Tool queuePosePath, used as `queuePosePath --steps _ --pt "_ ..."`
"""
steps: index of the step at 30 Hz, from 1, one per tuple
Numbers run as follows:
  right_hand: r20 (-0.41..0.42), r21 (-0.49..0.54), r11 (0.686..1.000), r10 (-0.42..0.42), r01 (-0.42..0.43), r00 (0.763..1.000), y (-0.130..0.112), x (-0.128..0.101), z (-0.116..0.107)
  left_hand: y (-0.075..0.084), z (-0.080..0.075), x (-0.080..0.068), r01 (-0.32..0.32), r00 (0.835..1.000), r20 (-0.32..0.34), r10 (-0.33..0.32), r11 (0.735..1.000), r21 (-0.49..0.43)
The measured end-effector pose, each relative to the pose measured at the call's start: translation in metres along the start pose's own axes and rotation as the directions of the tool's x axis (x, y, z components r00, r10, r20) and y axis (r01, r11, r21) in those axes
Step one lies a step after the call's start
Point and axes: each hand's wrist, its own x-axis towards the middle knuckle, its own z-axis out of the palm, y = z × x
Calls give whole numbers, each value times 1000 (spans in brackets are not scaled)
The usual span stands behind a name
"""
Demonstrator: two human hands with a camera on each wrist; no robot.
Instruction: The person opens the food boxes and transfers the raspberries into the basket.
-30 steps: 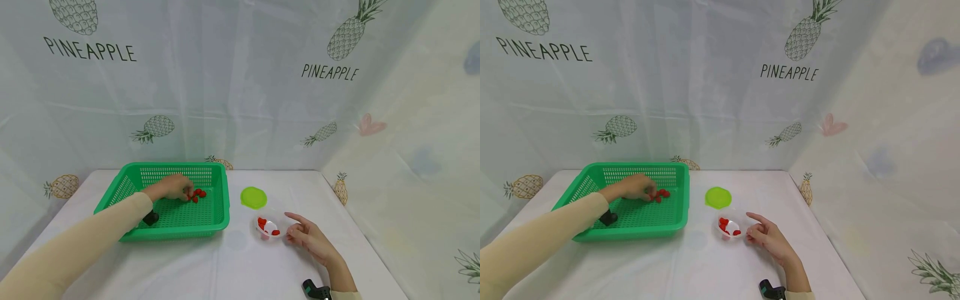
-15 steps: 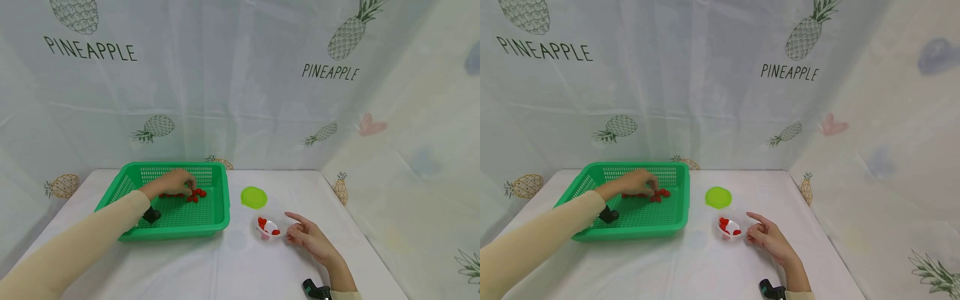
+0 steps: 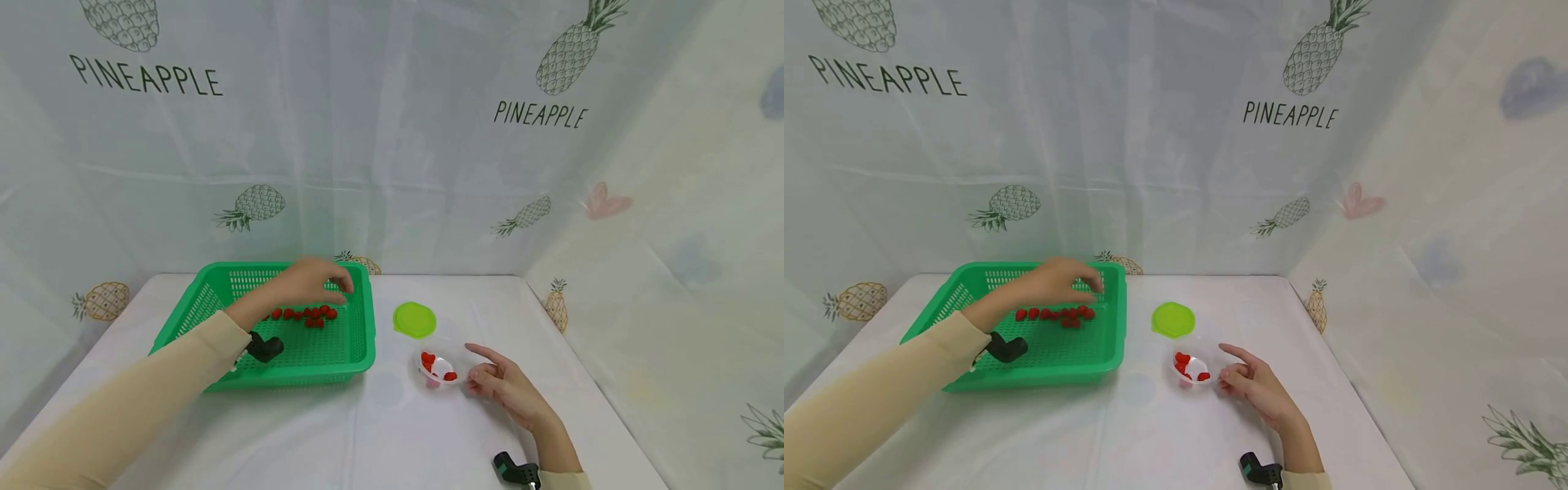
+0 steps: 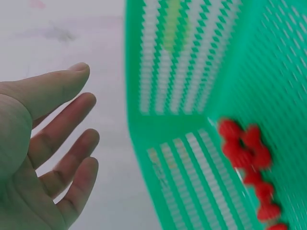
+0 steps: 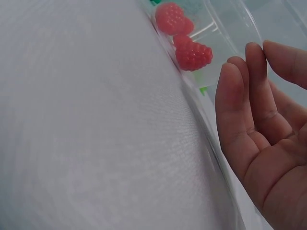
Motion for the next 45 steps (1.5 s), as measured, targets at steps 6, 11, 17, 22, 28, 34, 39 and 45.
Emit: queuePosePath --steps 6,11,17,22,28,34,39,45 --pt "25 3 1000 -23 23 999 -2 -3 0 33 16 13 -80 997 -10 80 996 -39" --pt "5 0 1000 -8 8 1000 -3 -4 0 55 37 24 -86 996 3 86 994 -69" --pt "14 -6 1000 -28 28 1000 -1 -2 -1 77 63 37 -90 996 19 92 992 -83" --pt "18 -8 999 -35 36 999 -2 -2 -1 95 83 50 -97 995 16 98 991 -92" --pt "10 -14 999 -47 47 999 -6 -2 -1 113 105 62 -116 993 7 117 993 -24" --pt "-17 -46 998 -42 42 999 -8 -3 1 118 126 68 -79 997 23 80 997 -21" --pt "-27 -47 998 -44 43 999 -6 -2 2 116 140 74 -53 998 39 55 998 -38" --pt "-42 -53 998 -36 34 998 -2 -1 4 117 150 81 12 998 57 -9 999 -43"
